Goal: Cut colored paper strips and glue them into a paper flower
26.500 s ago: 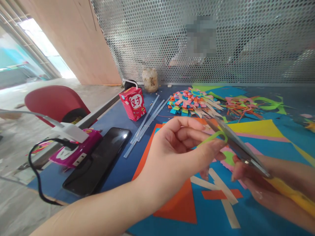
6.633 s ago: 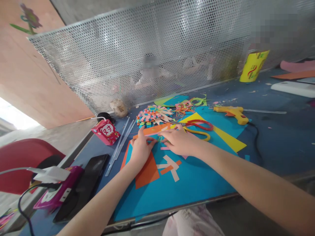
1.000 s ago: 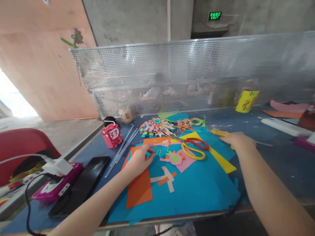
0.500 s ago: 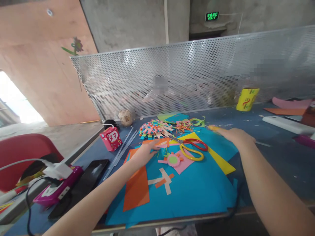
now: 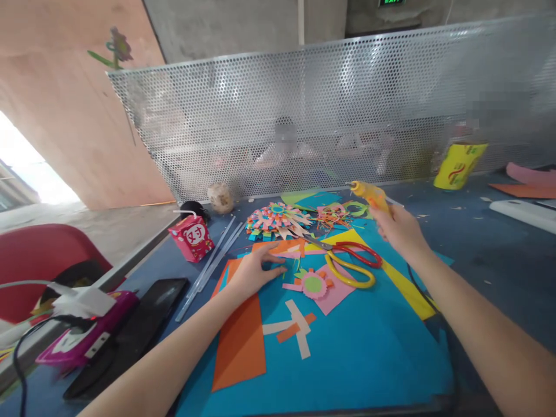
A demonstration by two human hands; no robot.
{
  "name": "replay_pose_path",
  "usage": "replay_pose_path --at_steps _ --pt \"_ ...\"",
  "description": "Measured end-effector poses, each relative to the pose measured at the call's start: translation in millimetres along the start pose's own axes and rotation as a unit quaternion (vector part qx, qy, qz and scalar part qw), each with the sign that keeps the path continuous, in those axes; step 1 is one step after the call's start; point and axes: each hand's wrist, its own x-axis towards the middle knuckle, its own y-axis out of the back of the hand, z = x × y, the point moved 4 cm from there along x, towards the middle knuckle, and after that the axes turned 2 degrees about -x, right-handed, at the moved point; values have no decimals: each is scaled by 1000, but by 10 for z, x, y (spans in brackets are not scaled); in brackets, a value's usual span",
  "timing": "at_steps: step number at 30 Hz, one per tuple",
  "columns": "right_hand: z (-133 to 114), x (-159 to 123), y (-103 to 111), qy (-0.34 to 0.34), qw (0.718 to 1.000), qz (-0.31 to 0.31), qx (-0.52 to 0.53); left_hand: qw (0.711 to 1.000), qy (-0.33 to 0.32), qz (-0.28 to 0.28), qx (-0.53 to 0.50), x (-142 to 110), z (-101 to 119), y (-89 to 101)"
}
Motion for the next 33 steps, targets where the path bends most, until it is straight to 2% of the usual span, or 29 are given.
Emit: replay_pose_path --at_steps 4,7,13,16,20,23,28,33 --pt "-209 -225 -110 55 998 -6 -6 1000 17 18 -8 8 31 -31" --pt "-326 -364 -192 97 995 -36 -5 999 22 30 -8 1 39 -47" --pt "-390 -482 -322 122 988 -95 -8 997 17 77 16 -66 102 8" --pt "-397 -491 -334 119 988 -95 -2 995 -36 87 45 -140 252 -1" --pt "-404 -470 -287 115 991 -74 14 986 -143 5 84 -246 478 -204" --pt "-397 -443 -239 106 992 -56 26 977 -182 -22 112 -273 530 -337" --pt "-395 -435 -217 84 994 -52 56 966 -223 -9 128 -257 508 -327" --pt "-399 -466 -274 37 987 -101 116 961 -248 28 114 -287 524 -275"
